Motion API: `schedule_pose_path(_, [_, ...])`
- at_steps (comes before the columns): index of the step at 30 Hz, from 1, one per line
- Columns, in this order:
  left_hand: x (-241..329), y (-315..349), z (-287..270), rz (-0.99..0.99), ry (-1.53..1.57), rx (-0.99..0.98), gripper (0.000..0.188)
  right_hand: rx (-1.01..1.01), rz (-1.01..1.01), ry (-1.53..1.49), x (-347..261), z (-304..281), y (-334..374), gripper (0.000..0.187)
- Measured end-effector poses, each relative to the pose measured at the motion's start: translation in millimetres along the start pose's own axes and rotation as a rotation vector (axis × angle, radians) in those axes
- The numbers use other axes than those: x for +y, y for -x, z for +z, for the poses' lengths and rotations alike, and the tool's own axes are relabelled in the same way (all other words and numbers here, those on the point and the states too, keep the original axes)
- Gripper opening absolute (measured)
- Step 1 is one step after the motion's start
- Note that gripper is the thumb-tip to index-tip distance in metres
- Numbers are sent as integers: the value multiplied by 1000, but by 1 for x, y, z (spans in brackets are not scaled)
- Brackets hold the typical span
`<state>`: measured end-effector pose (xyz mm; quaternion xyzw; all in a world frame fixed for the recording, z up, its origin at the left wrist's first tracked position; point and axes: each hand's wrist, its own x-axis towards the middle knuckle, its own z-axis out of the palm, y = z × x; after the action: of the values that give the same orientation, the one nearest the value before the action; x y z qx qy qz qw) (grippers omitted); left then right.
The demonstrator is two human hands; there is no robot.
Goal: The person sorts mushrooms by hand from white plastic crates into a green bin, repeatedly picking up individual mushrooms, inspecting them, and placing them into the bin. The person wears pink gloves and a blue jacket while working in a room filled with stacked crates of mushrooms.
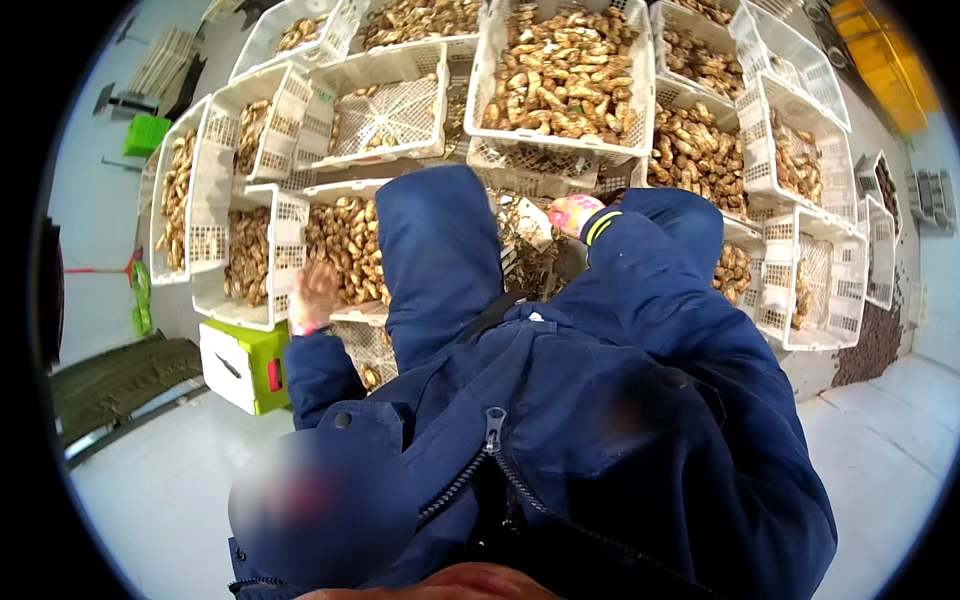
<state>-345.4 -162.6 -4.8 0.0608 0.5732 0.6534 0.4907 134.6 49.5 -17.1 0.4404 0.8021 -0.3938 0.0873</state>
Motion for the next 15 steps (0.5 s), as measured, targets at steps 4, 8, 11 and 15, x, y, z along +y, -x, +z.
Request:
schedule_pose_path(4, [64,-21,168,128,-27,-408,58,109,1,-87,1,-11,0,29])
schedule_pose_path(8, [66,-27,322,79,-26,-686,51,401,46,-255,4,-57,4,25])
schedule_pose_path(11, [37,-42,397,24,23,-843,48,690,158,-380,24,-101,4,27])
schedule_pose_path(15, [-28,-75,441,-71,62,-798,46,598,289,-195,61,-127,-25,32])
